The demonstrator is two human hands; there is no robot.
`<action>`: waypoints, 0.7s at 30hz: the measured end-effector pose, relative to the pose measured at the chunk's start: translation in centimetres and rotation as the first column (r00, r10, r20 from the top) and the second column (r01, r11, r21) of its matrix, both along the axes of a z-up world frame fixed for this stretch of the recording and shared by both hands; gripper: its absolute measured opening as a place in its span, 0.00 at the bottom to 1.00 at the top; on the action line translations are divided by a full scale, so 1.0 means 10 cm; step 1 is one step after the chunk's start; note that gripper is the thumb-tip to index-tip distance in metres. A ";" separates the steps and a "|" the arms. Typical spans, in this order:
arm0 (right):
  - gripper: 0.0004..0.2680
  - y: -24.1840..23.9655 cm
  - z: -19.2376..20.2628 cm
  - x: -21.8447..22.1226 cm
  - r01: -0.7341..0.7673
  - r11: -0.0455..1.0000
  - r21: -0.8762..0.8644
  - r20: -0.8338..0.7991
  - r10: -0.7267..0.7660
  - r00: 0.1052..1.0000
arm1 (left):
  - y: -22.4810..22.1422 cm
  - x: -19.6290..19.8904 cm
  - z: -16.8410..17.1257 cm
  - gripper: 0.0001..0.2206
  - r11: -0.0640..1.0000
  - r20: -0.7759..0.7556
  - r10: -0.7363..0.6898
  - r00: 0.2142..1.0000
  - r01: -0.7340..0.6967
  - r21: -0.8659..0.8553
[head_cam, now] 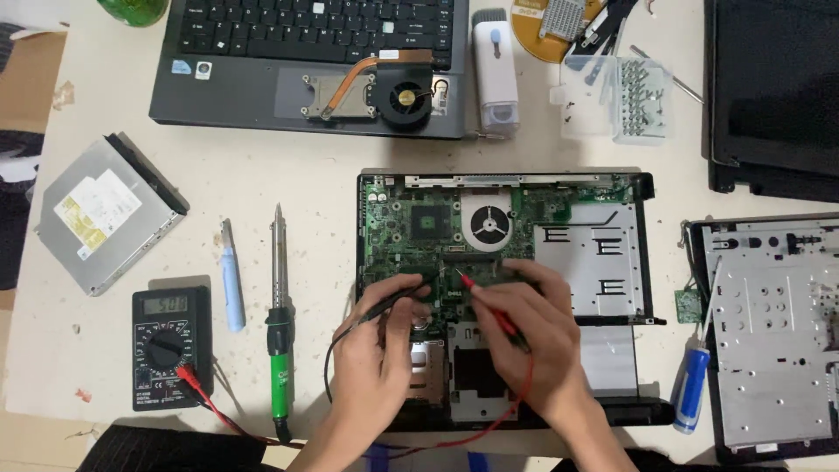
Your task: The person uses a multimeter with red and black probes to test points on a disassembled laptop motherboard, holding both probes against the board and reading the meter. The laptop chassis, keyboard, and other disassembled laptops remain on the work table around them.
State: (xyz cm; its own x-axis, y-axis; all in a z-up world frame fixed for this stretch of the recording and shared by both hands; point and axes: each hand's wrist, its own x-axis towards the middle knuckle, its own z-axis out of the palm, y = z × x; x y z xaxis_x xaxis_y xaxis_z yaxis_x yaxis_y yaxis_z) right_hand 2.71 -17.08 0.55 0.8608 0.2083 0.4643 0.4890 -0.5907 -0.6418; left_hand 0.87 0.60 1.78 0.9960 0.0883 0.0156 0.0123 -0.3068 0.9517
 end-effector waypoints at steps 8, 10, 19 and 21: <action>0.03 -0.05 0.01 -0.03 -0.062 0.997 0.039 0.001 0.062 0.998 | -0.01 -0.01 0.02 0.15 0.996 -0.014 -0.066 0.998 0.067 0.054; 0.03 -0.07 -0.02 -0.04 -0.099 0.994 0.039 -0.012 0.099 0.995 | -0.03 -0.02 -0.01 0.17 0.993 -0.028 -0.093 0.995 0.095 0.066; 0.03 -0.10 -0.05 -0.04 -0.010 0.996 0.088 -0.014 0.011 1.000 | -0.09 -0.04 -0.08 0.13 0.989 0.115 -0.058 0.992 0.042 0.139; 0.01 -0.09 -0.06 -0.04 0.007 0.998 0.060 0.012 -0.008 1.000 | -0.08 -0.05 -0.10 0.13 0.989 0.141 -0.074 0.987 0.055 0.135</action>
State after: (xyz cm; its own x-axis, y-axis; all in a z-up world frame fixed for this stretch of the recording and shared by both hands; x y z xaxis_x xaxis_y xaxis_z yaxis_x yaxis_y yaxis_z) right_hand 2.27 -18.02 -0.08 0.8562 0.1730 0.4867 0.4930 -0.5549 -0.6701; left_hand 0.38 -0.25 0.76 0.9857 0.0117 0.1680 -0.1473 -0.4240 0.8936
